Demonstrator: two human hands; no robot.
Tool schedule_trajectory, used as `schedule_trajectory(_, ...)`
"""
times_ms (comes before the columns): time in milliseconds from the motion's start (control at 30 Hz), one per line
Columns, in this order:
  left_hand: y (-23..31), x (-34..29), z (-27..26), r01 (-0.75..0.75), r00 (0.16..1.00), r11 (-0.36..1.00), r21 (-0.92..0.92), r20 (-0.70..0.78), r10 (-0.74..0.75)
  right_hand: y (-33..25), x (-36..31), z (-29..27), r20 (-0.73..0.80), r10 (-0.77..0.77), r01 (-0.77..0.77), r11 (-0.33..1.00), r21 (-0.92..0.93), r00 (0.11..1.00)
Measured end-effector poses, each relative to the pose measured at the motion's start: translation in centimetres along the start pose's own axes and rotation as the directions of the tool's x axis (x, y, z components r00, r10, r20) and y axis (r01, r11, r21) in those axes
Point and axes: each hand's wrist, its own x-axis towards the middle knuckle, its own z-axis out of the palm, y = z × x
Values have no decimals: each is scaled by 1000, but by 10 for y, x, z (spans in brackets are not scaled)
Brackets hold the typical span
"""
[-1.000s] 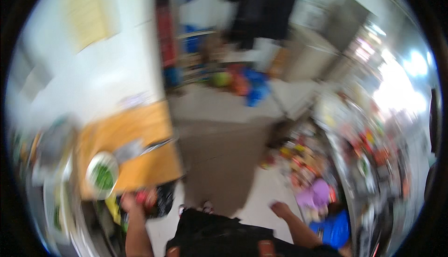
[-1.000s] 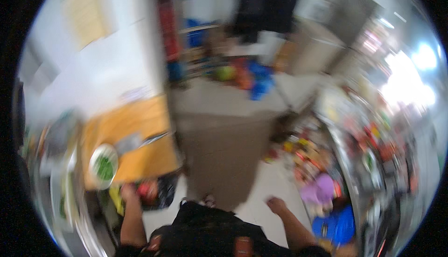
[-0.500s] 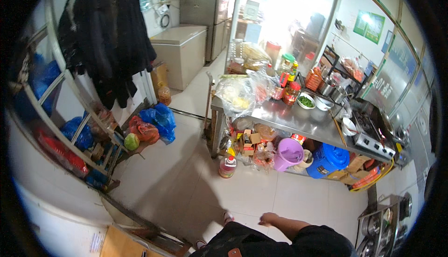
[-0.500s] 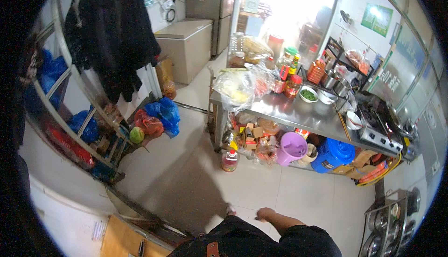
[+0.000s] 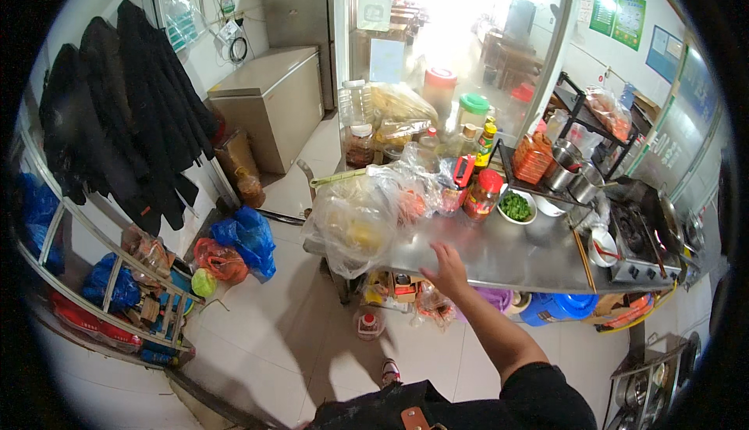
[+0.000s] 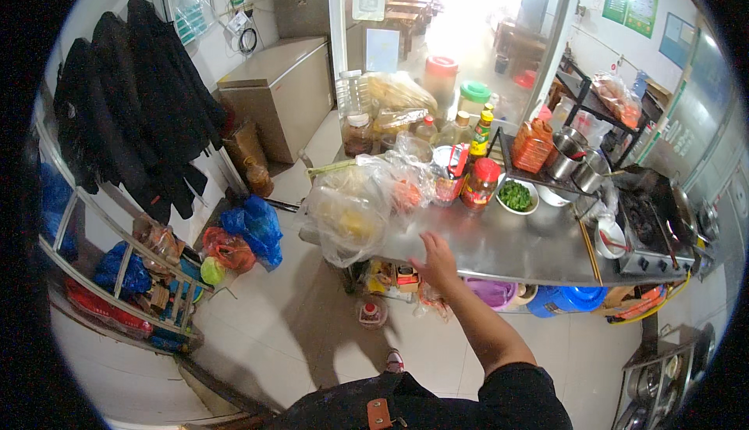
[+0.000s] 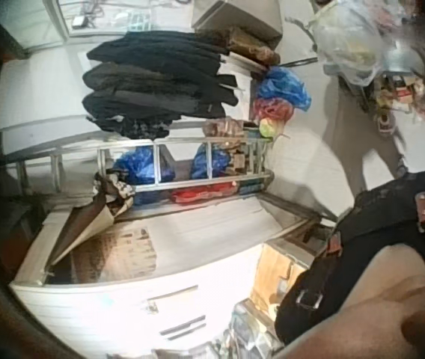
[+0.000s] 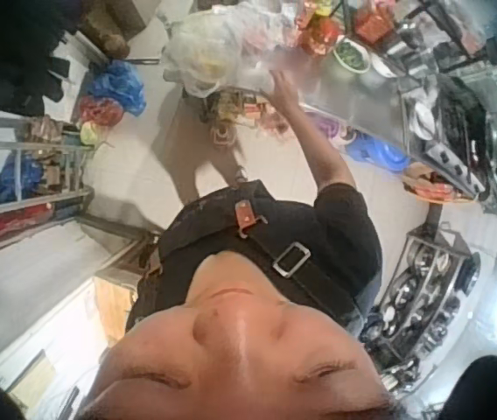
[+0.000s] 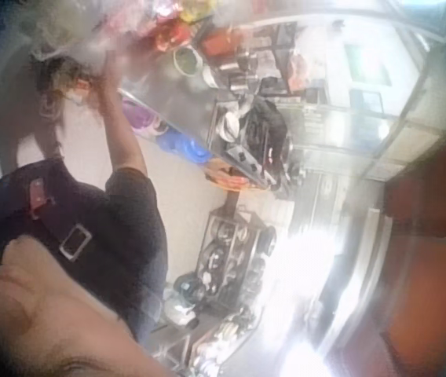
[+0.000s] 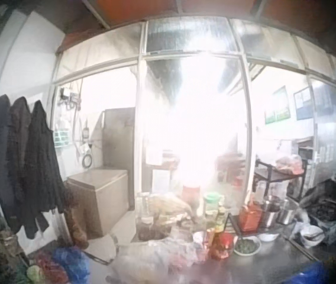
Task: The person stir-fries mixed vegetables in a wok, washes a metal bowl and green vegetables in a sink, then returns to the wok to continue cooking and serves the finished dish into a plate.
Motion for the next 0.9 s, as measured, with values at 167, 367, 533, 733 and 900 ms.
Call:
schedule_trajectory(167, 108, -19, -91, -238, 954, 966, -103, -210, 213, -16, 152, 18, -253, -7, 0, 1000, -29, 968)
schedule_trajectory(367, 254, -42, -233, -720, 687, 667, -192, -330, 647, 1, 181, 36, 42, 15, -9, 990, -141, 999)
schedule_trajectory(533, 361, -7, -343, -832, 548, 553, -41, -213, 809, 26, 120, -4, -334, 332, -232, 924, 305, 882)
schedule_trajectory(733, 495, 91, -371, -951, 209, 207, 230, -16, 978, 58, 96, -26, -482, 597, -389, 794, 467, 641)
schedule_trajectory(900, 586, 167, -341, -935, 31, 62, 348, -92, 995, 86, 83, -38, -522, 526, -445, 850, 283, 672)
